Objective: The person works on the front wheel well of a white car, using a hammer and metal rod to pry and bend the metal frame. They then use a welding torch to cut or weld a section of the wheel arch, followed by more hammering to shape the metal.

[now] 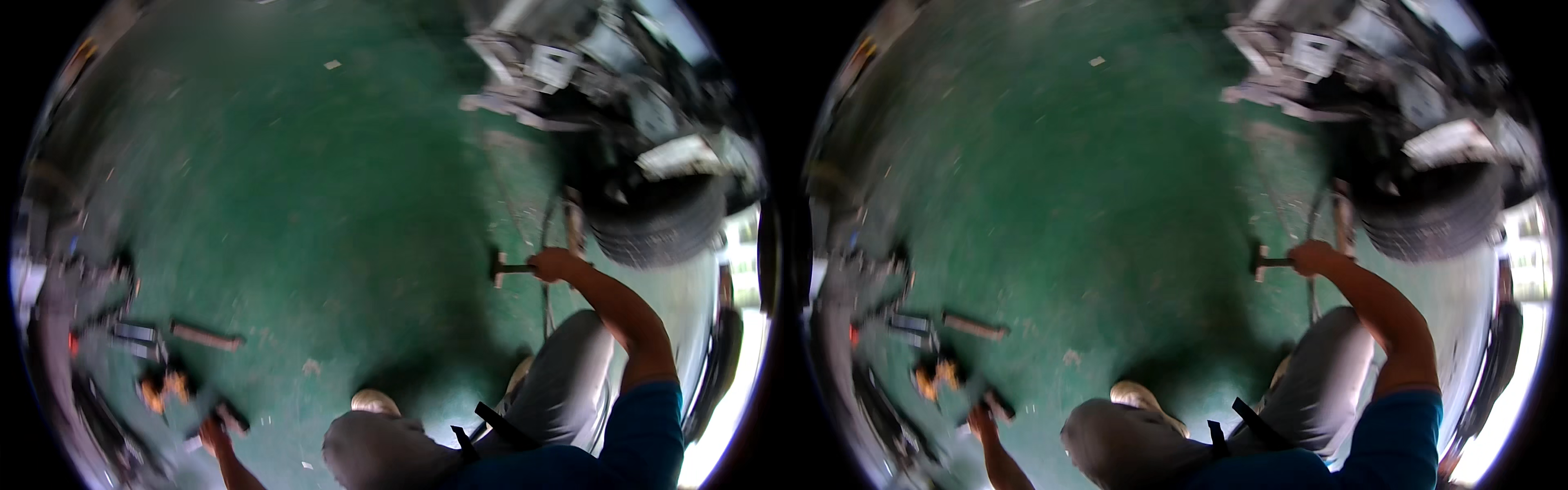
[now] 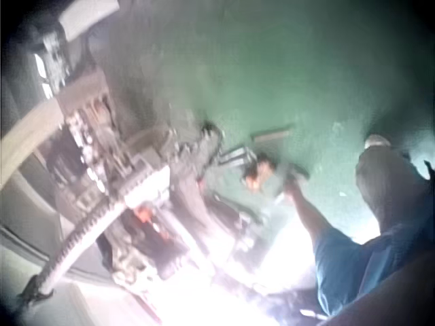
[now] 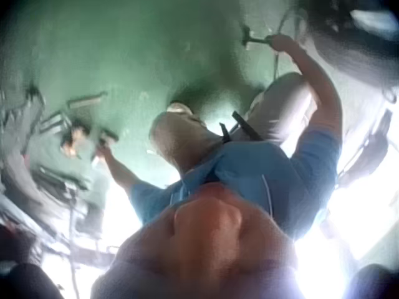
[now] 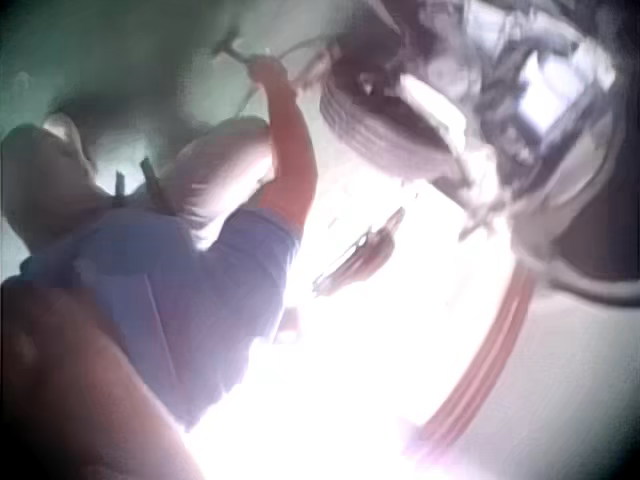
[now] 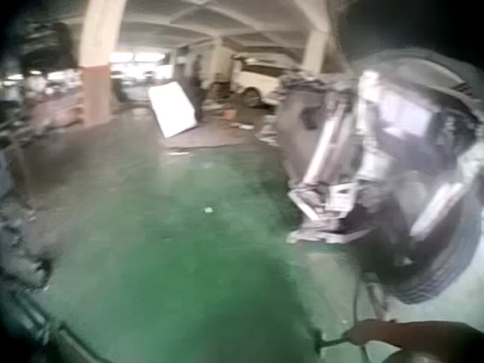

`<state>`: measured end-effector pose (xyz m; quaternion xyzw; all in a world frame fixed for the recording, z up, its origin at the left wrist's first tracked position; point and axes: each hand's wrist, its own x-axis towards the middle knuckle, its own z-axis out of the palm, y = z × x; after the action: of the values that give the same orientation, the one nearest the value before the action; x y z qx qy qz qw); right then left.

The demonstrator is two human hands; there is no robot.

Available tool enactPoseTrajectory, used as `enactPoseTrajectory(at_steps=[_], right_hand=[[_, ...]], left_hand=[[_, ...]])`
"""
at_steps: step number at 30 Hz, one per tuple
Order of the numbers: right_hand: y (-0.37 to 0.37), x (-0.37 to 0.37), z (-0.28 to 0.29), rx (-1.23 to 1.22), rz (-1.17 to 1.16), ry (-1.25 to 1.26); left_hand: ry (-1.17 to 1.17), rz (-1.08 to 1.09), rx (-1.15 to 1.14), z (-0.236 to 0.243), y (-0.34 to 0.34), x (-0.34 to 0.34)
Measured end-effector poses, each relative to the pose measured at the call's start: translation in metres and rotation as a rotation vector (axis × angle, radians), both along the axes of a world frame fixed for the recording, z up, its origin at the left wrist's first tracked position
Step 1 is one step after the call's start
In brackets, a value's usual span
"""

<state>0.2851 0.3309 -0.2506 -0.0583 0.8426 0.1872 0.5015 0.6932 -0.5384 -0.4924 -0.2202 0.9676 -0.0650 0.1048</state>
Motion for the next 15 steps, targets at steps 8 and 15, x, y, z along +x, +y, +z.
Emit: enactPoseTrajectory(at_steps=[8,15], right_hand=[[-0.009,0.035,-0.002,-0.269,-0.132,0.026],[0.035,0.048,0.013,-0.444,-0.328,0.444]], left_hand=[[-0.243,-0.284,-0.093,0.071,-0.015,-0.001],[0.039,-0.499,0.065,0.183,0.105,-0.172]])
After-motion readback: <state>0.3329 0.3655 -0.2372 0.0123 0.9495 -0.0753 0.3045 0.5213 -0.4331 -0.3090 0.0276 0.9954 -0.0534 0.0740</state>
